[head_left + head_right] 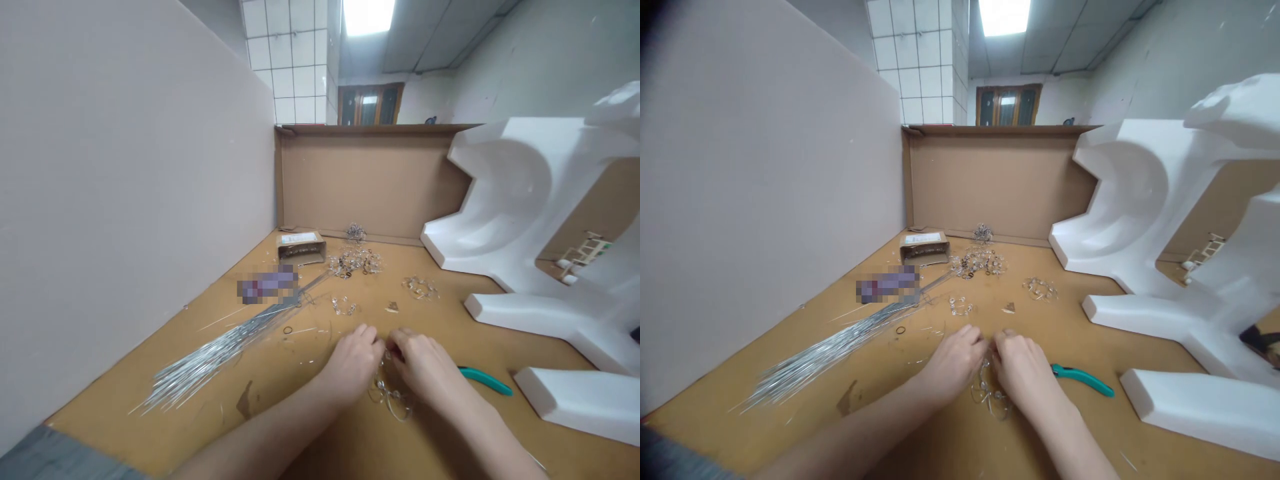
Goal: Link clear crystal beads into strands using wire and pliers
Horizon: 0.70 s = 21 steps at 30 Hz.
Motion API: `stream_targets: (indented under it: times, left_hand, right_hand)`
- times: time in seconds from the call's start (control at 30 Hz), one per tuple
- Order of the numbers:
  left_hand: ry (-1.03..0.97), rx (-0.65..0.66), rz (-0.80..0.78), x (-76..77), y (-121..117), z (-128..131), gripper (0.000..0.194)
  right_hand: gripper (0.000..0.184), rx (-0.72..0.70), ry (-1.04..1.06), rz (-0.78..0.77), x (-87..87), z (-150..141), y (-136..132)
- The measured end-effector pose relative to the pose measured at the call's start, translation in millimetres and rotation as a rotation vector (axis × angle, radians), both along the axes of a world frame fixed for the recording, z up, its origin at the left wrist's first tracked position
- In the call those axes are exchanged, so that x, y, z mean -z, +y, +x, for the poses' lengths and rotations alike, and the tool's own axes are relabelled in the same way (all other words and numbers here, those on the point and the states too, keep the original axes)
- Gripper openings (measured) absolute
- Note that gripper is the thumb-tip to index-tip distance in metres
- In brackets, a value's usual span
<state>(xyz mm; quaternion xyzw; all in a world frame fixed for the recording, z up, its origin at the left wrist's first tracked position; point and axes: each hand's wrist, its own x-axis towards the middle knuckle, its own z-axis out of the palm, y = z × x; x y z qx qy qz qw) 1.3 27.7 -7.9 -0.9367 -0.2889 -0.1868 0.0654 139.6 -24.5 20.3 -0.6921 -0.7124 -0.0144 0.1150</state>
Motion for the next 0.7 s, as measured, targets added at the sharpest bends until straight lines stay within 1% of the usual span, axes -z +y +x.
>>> stream_targets:
  times: [0.1,0.17,0.23,0.3,0.37,0.4,0.47,0.53,0.57,0.63,0.7]
  left_hand:
    - [-0.022,0.030,0.021,0.4,0,-1,0.017]
    - [-0.032,0.039,0.008,-0.7,2,-2,0.019]
    - [-0.066,0.027,-0.042,-2.0,3,-3,0.020]
    - [-0.171,0.014,-0.155,-3.5,6,-3,0.022]
    - [-0.351,0.017,-0.340,-5.3,10,-3,0.020]
    - [-0.445,0.023,-0.480,-6.4,11,-3,0.018]
    - [-0.597,0.037,-0.843,-8.6,15,-4,0.014]
    - [-0.687,0.072,-1.204,-10.7,18,-6,0.017]
    - [-0.722,0.107,-1.341,-11.7,19,-7,0.020]
    - [-0.772,0.194,-1.517,-13.4,20,-10,0.024]
    - [-0.778,0.261,-1.632,-14.9,22,-14,0.025]
  right_hand:
    - [0.017,-0.022,-0.037,0.048,-0.1,1,-4]
    - [0.020,-0.031,-0.062,0.065,0.2,0,-5]
    - [0.024,-0.034,-0.043,0.092,1.2,0,-4]
    - [0.024,-0.041,0.060,0.139,2.6,2,-1]
    - [0.019,-0.051,0.280,0.153,4.4,5,4]
    - [0.016,-0.053,0.442,0.124,5.2,8,6]
    - [0.015,-0.052,0.828,0.001,6.4,12,10]
    - [0.023,-0.067,1.189,-0.141,6.3,15,12]
    - [0.028,-0.079,1.323,-0.196,5.6,16,12]
    - [0.033,-0.101,1.480,-0.279,3.5,17,10]
    - [0.033,-0.103,1.521,-0.353,0.9,18,9]
